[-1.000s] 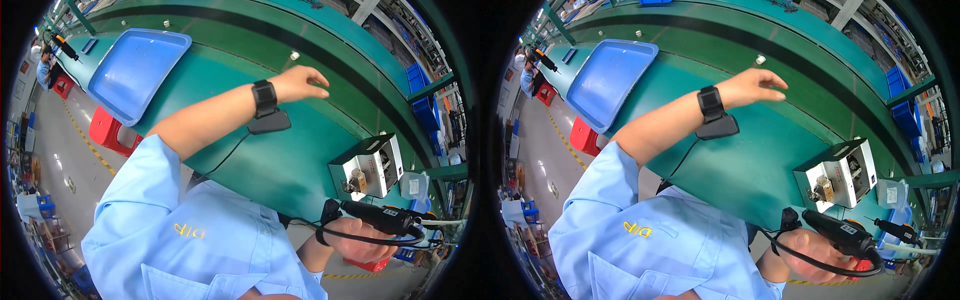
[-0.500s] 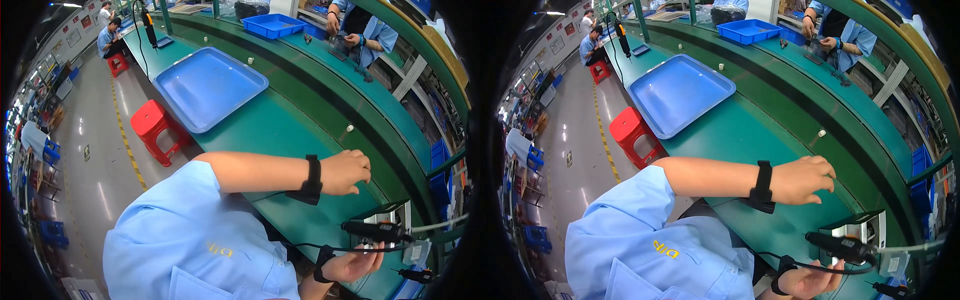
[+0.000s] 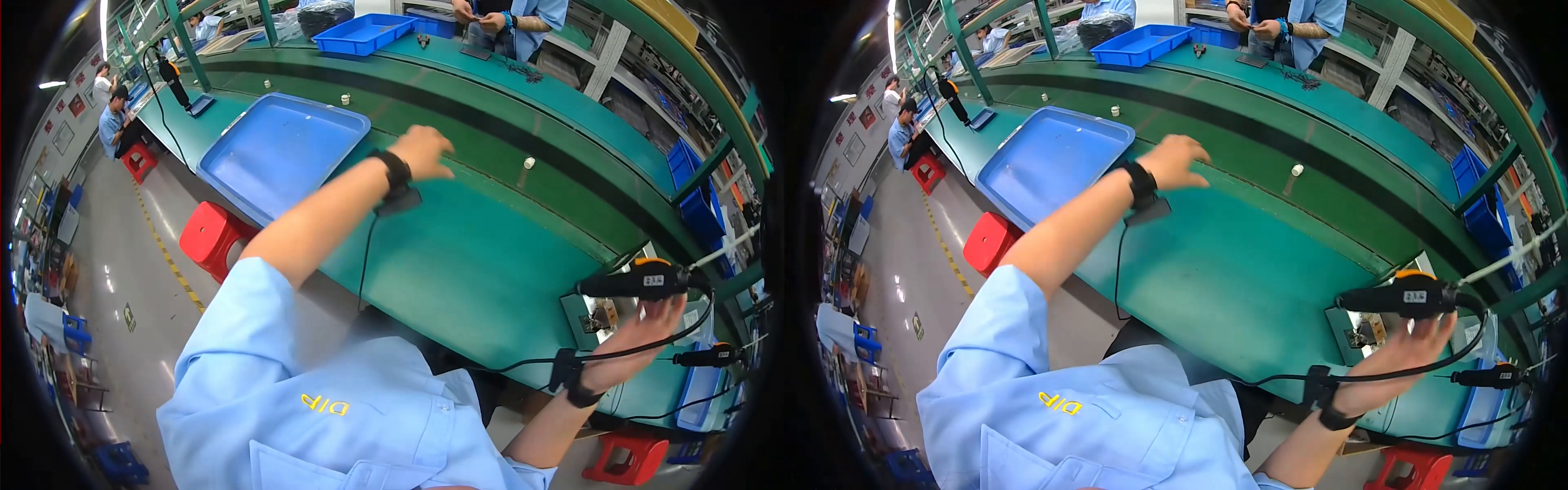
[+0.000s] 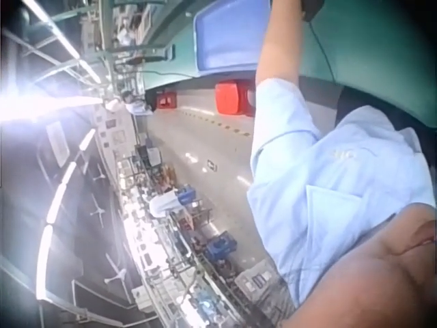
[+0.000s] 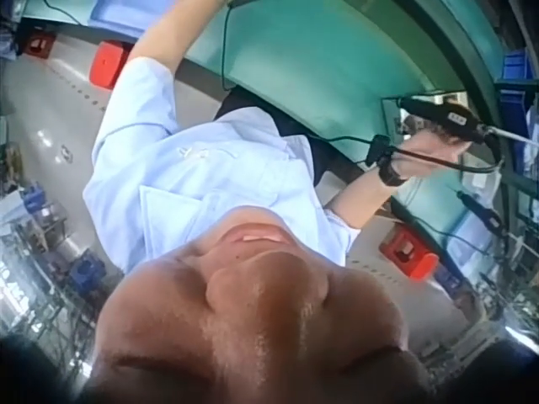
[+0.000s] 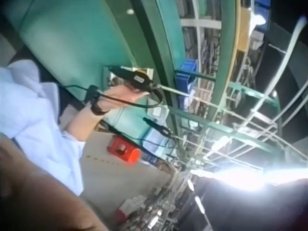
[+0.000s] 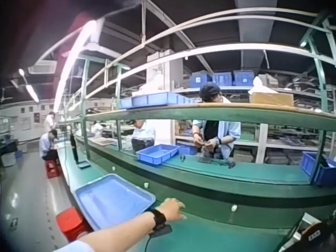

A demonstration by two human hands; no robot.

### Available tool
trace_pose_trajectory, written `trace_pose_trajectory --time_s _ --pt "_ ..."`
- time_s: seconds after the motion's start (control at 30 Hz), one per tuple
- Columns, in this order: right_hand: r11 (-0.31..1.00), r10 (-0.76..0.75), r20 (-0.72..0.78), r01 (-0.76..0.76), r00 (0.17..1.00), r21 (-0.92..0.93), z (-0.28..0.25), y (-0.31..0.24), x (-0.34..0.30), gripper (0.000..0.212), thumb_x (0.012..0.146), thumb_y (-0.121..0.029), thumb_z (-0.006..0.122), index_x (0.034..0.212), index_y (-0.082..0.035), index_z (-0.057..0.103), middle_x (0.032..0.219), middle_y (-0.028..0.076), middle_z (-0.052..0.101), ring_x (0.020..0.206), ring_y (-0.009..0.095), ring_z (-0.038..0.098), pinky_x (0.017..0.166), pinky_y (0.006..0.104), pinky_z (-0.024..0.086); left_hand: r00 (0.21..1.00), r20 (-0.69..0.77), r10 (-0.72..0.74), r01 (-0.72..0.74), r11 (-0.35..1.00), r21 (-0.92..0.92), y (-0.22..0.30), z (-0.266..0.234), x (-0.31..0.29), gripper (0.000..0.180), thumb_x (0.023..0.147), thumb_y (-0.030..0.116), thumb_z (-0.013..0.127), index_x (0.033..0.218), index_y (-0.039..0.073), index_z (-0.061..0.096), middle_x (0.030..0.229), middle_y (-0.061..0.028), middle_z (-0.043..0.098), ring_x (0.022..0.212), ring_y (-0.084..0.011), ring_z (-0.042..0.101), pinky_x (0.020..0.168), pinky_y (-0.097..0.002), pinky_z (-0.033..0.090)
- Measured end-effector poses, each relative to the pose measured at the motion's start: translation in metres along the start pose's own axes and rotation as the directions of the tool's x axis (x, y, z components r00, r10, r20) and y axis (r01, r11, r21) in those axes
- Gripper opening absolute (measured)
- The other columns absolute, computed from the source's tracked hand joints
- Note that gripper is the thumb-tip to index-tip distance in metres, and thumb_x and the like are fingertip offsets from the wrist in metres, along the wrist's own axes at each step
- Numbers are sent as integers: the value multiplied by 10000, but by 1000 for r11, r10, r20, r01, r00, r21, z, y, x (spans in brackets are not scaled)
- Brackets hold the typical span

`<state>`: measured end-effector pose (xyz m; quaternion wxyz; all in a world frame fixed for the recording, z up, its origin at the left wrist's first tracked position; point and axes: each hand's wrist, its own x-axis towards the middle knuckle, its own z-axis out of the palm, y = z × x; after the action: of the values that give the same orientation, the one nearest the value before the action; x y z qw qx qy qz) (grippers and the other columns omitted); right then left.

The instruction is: The person picks up a small component from the table, places it into a machine, and uses a power screwdriver on it before placing it back on the table.

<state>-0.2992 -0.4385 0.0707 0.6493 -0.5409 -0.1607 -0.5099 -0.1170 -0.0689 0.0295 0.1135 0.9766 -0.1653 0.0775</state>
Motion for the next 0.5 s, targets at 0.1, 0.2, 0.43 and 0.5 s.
trace_pose_trajectory --time_s 0.1,0.2,0.43,0.5 --pt "797 558 30 -546 829 258 -21 25 21 694 864 -302 628 1400 -17 290 1255 157 490 1100 264 529 955 383 429 946 -8 -325 323 937 135 -76 -1 27 557 687 460 729 1138 147 635 1195 -191 559 1134 -364 494 1005 -441 367" --pt "883 463 154 -469 873 5 -42 27 15 719 852 -330 636 1404 -25 290 1190 140 515 997 235 560 906 363 459 807 -75 -586 588 785 195 -156 -12 40 609 683 447 741 1205 170 596 1264 -150 524 1198 -349 465 990 -459 412" --pt "920 381 228 -341 896 -195 -41 5 -4 715 841 -328 642 1379 6 310 1060 99 520 842 190 570 795 295 488 613 -11 -790 771 595 228 -264 -16 78 504 782 283 669 1256 163 547 1319 -142 507 1221 -302 491 996 -425 427" --pt "919 374 194 -333 907 -213 -42 3 -11 721 840 -333 643 1374 16 308 1058 99 518 828 187 566 775 288 484 670 -2 -742 716 647 262 -281 -10 89 504 788 223 664 1272 162 534 1297 -144 526 1201 -283 513 993 -405 433"
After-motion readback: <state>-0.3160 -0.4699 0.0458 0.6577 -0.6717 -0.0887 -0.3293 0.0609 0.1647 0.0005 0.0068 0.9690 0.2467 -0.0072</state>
